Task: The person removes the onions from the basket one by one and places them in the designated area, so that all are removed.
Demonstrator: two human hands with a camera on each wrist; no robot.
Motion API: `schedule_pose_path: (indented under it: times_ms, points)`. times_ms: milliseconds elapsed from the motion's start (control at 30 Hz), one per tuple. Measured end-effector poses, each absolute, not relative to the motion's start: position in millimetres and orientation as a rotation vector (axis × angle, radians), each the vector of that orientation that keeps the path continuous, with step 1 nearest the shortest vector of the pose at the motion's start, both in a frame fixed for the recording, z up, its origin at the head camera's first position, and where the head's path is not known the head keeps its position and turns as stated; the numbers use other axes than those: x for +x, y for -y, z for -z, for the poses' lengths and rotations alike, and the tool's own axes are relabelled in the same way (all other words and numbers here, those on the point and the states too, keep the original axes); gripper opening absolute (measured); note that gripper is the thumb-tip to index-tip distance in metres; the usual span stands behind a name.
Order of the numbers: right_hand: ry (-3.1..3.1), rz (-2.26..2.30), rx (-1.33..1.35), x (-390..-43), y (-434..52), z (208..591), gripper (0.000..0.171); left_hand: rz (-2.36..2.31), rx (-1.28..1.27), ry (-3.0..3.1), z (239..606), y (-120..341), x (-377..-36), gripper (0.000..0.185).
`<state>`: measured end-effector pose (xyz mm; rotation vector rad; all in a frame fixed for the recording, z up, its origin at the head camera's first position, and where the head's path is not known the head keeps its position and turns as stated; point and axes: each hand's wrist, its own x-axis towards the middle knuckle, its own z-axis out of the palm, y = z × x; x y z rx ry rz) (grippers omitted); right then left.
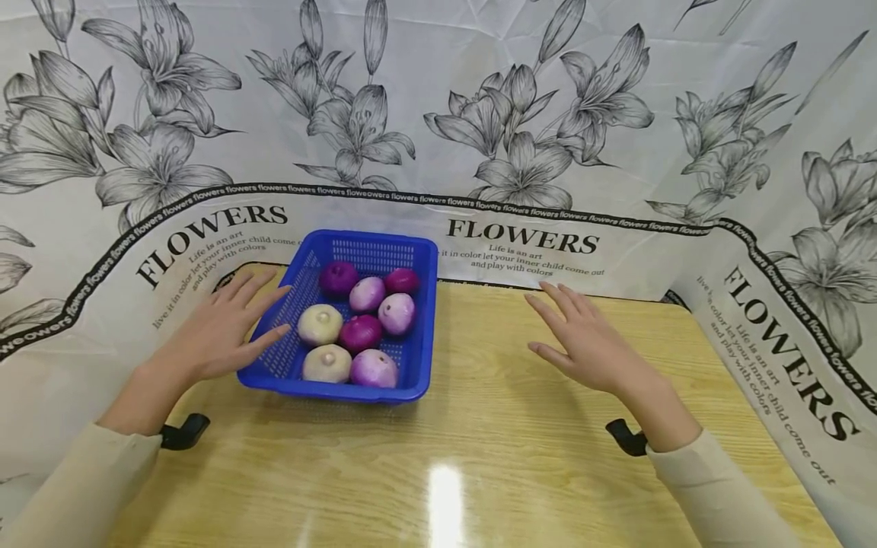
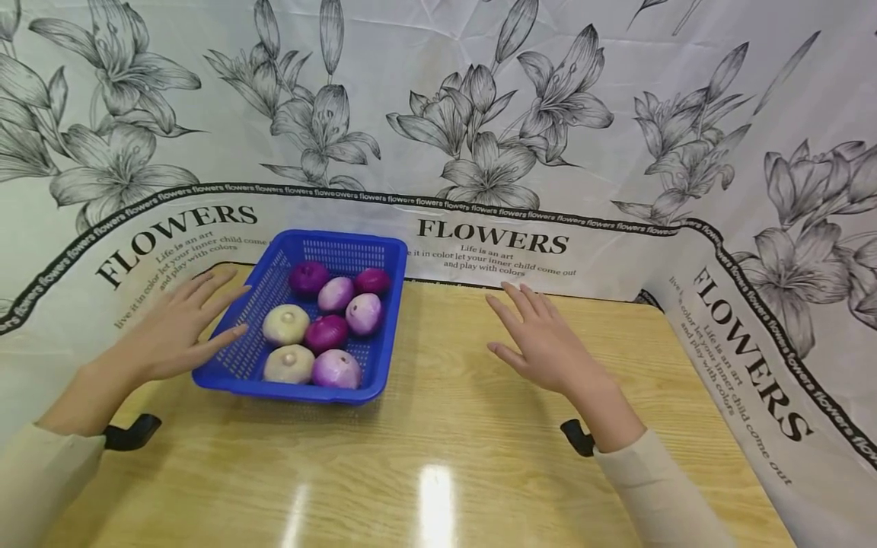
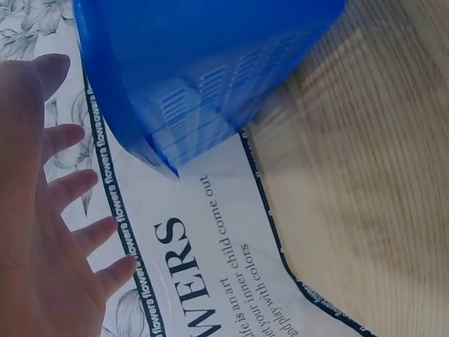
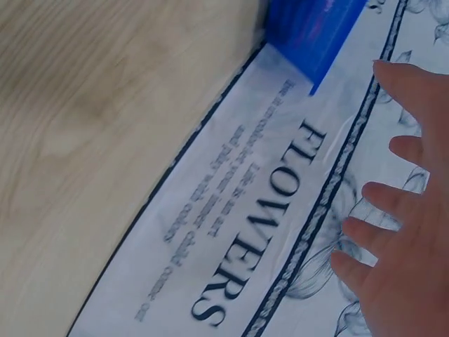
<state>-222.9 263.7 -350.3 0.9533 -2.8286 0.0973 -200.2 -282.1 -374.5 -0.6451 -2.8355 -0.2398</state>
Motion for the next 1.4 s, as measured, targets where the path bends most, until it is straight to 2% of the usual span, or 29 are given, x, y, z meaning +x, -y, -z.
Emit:
schedule_pose_path:
  times_ms: [433, 900, 1400]
  points:
    - [2.744, -0.449, 1.215, -207.9, -203.3, 343.9, 0.064, 0.435, -0.674, 2.81, 380.4, 268.3, -180.4, 0.058]
    - [2.691, -0.775, 1.418, -212.8, -138.4, 359.8, 0.06, 0.512, -0.629, 2.846, 408.9, 261.1, -174.2, 0.077]
    - [2.743, -0.715, 1.567, -229.6, -84.3, 378.4, 0.066, 0.51, -0.444, 2.986, 410.6, 256.5, -168.4, 0.108]
